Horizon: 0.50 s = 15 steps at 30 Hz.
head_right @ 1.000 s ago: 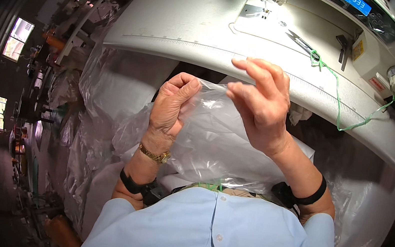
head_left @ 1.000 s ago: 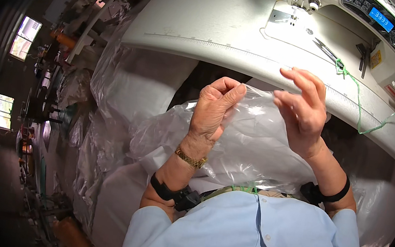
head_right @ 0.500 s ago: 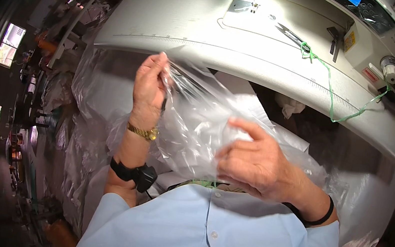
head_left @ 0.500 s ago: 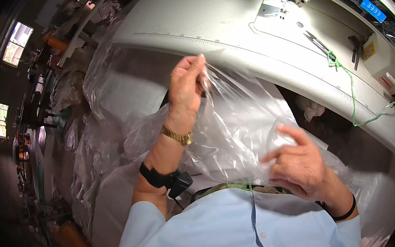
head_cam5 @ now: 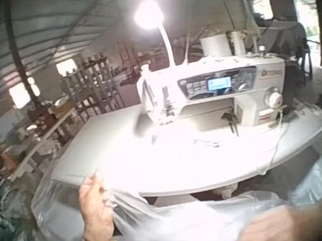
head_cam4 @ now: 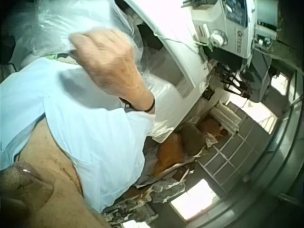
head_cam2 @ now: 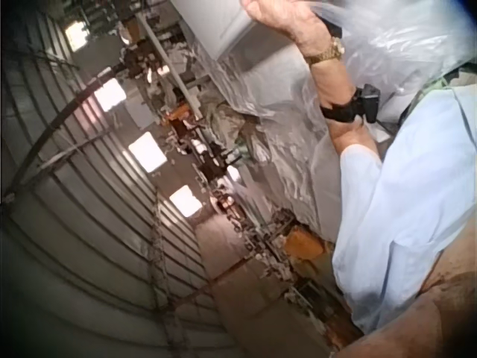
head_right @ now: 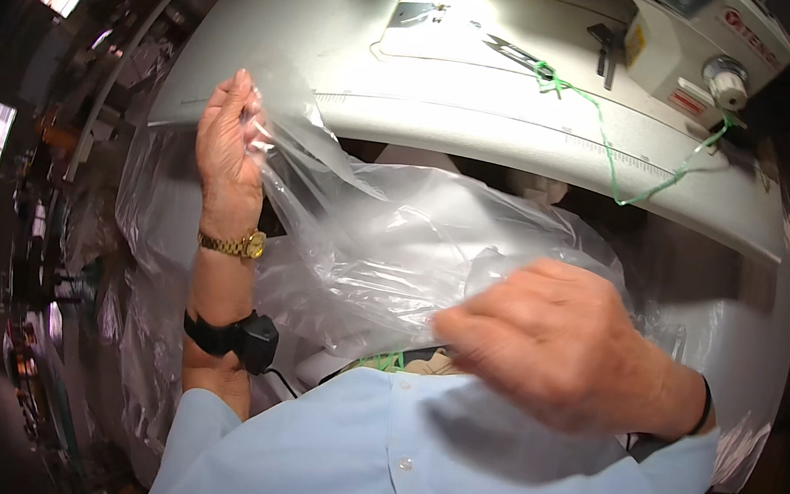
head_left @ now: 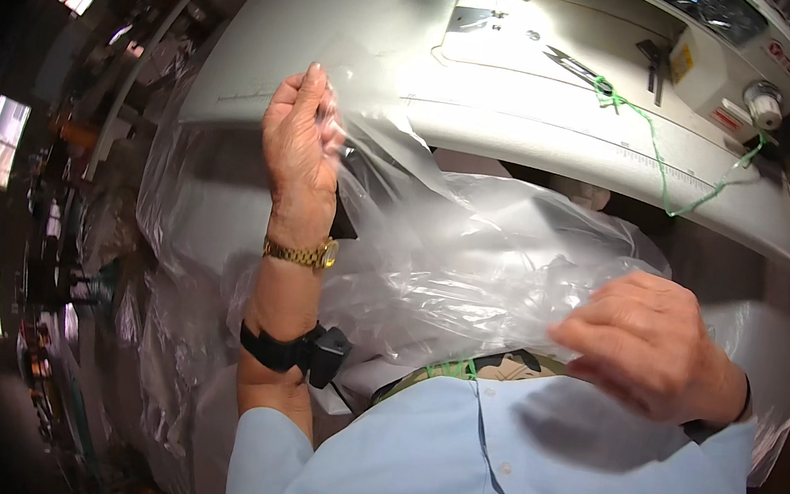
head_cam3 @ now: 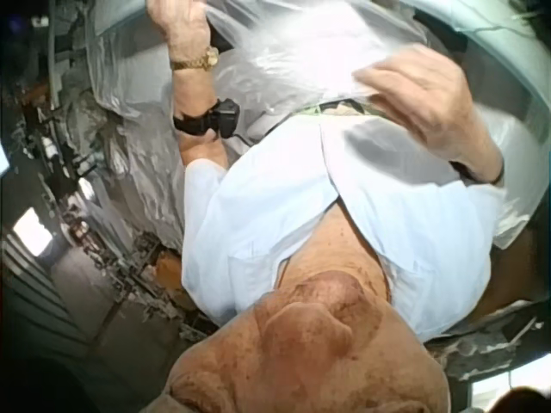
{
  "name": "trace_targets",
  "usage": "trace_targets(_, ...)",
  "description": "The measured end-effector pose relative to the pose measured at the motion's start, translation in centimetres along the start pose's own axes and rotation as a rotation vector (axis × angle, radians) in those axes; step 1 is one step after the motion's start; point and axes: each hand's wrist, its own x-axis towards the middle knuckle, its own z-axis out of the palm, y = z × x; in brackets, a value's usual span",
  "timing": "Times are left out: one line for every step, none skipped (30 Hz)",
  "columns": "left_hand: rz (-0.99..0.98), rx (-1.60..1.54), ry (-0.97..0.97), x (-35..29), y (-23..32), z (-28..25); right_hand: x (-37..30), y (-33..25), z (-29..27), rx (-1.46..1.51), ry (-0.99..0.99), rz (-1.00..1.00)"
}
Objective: Sewing white plastic or non-woven fabric sheets together using an industrial sewing machine.
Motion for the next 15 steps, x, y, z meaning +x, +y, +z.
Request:
trace_targets(0.046, -0.009, -0.069, -0.2, 0.0, 0.3, 1.4, -0.1, 0.6, -0.001, 0.016, -0.098)
trace_targets(0.094, -0.012, -0.128, -0.6, 0.1, 0.5, 2.7, 0.0, 1.4, 0.008, 0.031, -0.203)
trace_targets(0.134, 0.004, -0.193, -1.1, 0.3, 1.2, 3.7, 0.6, 2.6, -0.021, -0.048, -0.228)
trace_targets(0.132, 0.003, -0.211, -1.6, 0.5, 2.0, 4.2, 1.6, 4.0, -0.049, -0.128, -0.256)
trace_targets(0.205, 0.048, -0.213, -2.1, 0.5, 2.3, 3.8, 3.6, 6.0, -0.077, -0.136, -0.197)
trace_targets(0.278, 0.089, -0.214, -2.3, 0.4, 2.4, 2.6, 5.4, 7.1, -0.179, -0.180, -0.042)
trace_targets(0.284, 0.095, -0.198, -2.4, 0.1, 2.0, 1.8, 6.7, 7.2, -0.269, -0.230, 0.097)
trace_targets(0.357, 0.169, -0.245, -2.2, -0.5, 1.3, 0.7, 6.6, 6.9, -0.241, -0.551, 0.299)
trace_targets(0.421, 0.235, -0.297, -1.9, -1.7, 0.7, -0.3, 5.9, 6.2, -0.216, -0.878, 0.513)
trace_targets(0.413, 0.235, -0.287, -2.1, -2.2, 0.0, -1.9, 4.5, 5.8, -0.140, -0.897, 0.376)
trace_targets(0.364, 0.331, -0.330, -2.4, -2.5, -0.7, -2.8, 3.2, 5.5, 0.035, -0.871, 0.343)
trace_targets(0.319, 0.428, -0.370, -2.5, -3.0, -1.5, -3.2, 2.6, 5.2, 0.206, -0.841, 0.303)
trace_targets(0.278, 0.451, -0.339, -2.9, -3.9, -2.1, -2.5, 2.4, 4.2, 0.210, -0.854, 0.294)
trace_targets(0.238, 0.408, -0.362, -2.9, -5.0, -2.8, -1.4, 2.1, 2.7, 0.309, -0.758, 0.294)
trace_targets(0.190, 0.423, -0.364, -3.0, -6.0, -3.4, -0.7, 2.1, 1.9, 0.404, -0.655, 0.302)
